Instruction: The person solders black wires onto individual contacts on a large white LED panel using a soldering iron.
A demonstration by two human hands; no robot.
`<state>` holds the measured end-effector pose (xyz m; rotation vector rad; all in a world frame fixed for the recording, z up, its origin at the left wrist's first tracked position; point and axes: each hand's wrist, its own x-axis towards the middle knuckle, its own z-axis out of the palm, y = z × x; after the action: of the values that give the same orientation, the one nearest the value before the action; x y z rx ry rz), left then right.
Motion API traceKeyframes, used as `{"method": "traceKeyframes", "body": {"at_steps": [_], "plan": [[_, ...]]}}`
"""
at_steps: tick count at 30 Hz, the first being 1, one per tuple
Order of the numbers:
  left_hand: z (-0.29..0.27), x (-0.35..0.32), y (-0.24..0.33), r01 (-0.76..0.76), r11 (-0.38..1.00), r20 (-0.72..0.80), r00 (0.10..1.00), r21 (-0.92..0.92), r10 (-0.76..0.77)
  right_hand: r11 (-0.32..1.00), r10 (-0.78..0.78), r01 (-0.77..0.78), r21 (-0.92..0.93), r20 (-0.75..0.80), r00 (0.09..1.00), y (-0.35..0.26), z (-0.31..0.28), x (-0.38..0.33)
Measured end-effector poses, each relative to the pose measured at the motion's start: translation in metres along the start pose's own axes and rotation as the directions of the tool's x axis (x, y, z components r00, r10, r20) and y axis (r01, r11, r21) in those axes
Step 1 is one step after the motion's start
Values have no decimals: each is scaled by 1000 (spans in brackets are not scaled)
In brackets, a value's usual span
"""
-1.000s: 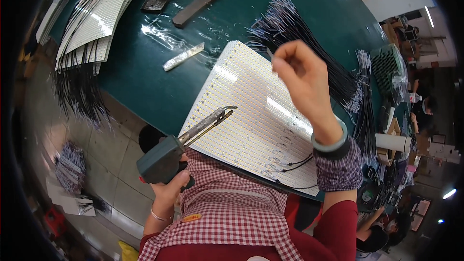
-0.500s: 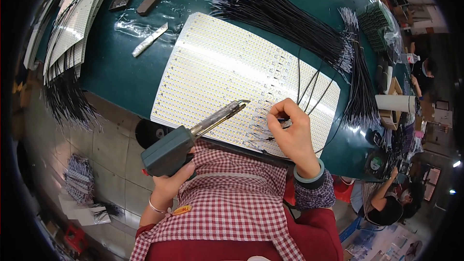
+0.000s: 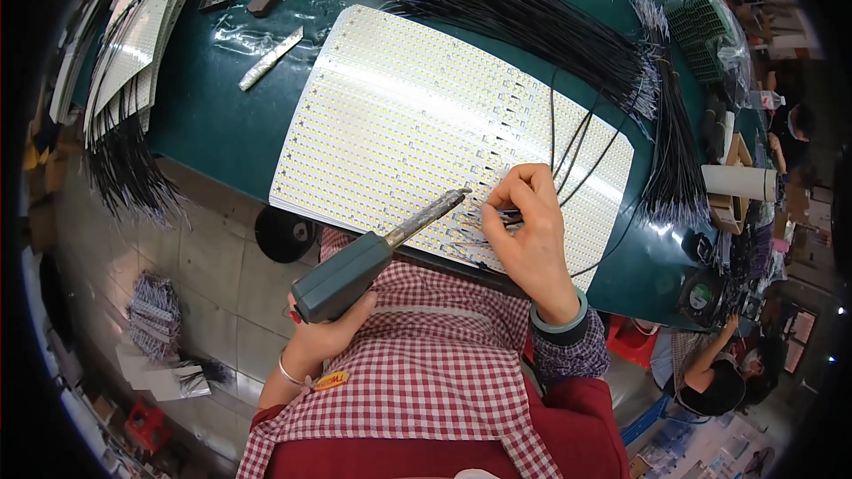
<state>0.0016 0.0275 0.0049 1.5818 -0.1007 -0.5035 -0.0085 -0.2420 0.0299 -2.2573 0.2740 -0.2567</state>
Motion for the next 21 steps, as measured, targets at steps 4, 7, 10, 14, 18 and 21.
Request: {"method": "traceKeyframes", "body": {"at_steps": [4, 7, 10, 14, 18, 21], "plan": [[-4, 1, -1, -16, 994, 110, 994, 105, 5, 1000, -6, 6, -2, 25, 1000, 1, -1, 0], [-4, 2, -2, -64, 986, 123, 991, 154, 45, 1000, -4, 3, 15, 30, 1000, 2, 0, 0], [0, 5, -1, -102, 980, 110, 990, 172, 84, 1000, -7, 7, 13, 36, 999, 2, 0, 1], [1, 5, -2, -115, 979, 91, 991, 166, 101, 1000, -2, 2, 15, 41, 999, 3, 1, 0], [-1, 6, 2, -151, 963, 103, 986, 222, 130, 1000, 12, -13, 13, 43, 999, 3, 1, 0], [-2, 2, -3, -115, 984, 53, 993, 140, 109, 1000, -2, 2, -7, 43, 999, 3, 1, 0]]}}
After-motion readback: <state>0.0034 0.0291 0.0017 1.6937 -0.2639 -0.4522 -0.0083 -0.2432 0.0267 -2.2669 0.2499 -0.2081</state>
